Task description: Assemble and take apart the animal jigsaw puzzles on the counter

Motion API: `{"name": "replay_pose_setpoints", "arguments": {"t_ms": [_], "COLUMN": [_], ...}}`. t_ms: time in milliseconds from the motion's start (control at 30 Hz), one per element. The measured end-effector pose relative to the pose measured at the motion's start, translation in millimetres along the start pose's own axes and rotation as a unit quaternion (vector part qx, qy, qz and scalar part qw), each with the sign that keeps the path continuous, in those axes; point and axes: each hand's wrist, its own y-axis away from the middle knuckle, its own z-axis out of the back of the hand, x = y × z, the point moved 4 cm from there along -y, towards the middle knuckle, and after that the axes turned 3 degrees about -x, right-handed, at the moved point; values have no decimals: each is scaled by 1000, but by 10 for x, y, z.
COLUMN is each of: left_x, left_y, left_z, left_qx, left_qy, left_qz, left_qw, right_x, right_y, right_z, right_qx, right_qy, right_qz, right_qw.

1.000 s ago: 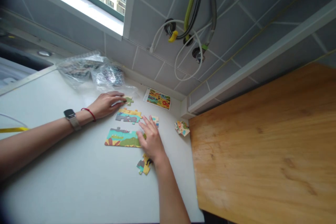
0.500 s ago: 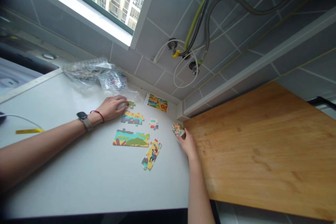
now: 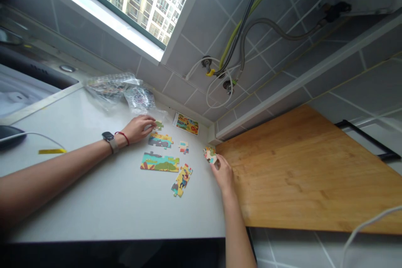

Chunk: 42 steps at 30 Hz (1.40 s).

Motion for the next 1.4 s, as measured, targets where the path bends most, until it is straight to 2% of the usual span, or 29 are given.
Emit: {"name": "replay_pose_setpoints", "arguments": {"t_ms": [100, 167, 233, 300, 400, 533, 600, 733, 867, 1167, 1267, 1400], "left_x": [-175, -352, -564, -734, -852, -817, -763, -600, -466, -445, -479, -676], "left_y": [107, 215, 340, 456, 546, 548, 527, 507, 533, 537, 510, 529], "left_z": [66, 112, 127, 133, 142, 116, 118, 128, 120, 128, 162, 203], "left_qx": [-17, 3, 84, 167, 204, 207, 198, 164, 88, 25, 30, 62], "left_qy": [29, 71, 140, 208, 269, 326, 346, 370, 390, 402, 411, 432], "left_qz": [-11, -25, -58, -62, -19, 88, 133, 225, 306, 342, 357, 377], "left_qw": [999, 997, 985, 962, 941, 918, 908, 886, 864, 849, 838, 817], "right_x": [304, 523, 745, 947, 1208, 1446, 1484, 1371, 1225, 1238, 1257, 1282], "right_y": [194, 323, 410, 435, 384, 245, 166, 29, 36, 123, 148, 169], "right_z": [-72, -146, -217, -286, -384, -512, -607, -850, -1042, -1036, -1049, -1013], "right_qx": [49, 81, 104, 130, 180, 199, 178, 89, 114, 139, 145, 105], "right_qy": [-89, -123, -149, -173, -204, -245, -258, -260, -254, -264, -294, -357], "right_qz": [93, 139, 179, 205, 238, 289, 302, 272, 254, 228, 230, 225], "right_qw": [990, 979, 967, 955, 932, 904, 900, 922, 926, 927, 916, 900]}}
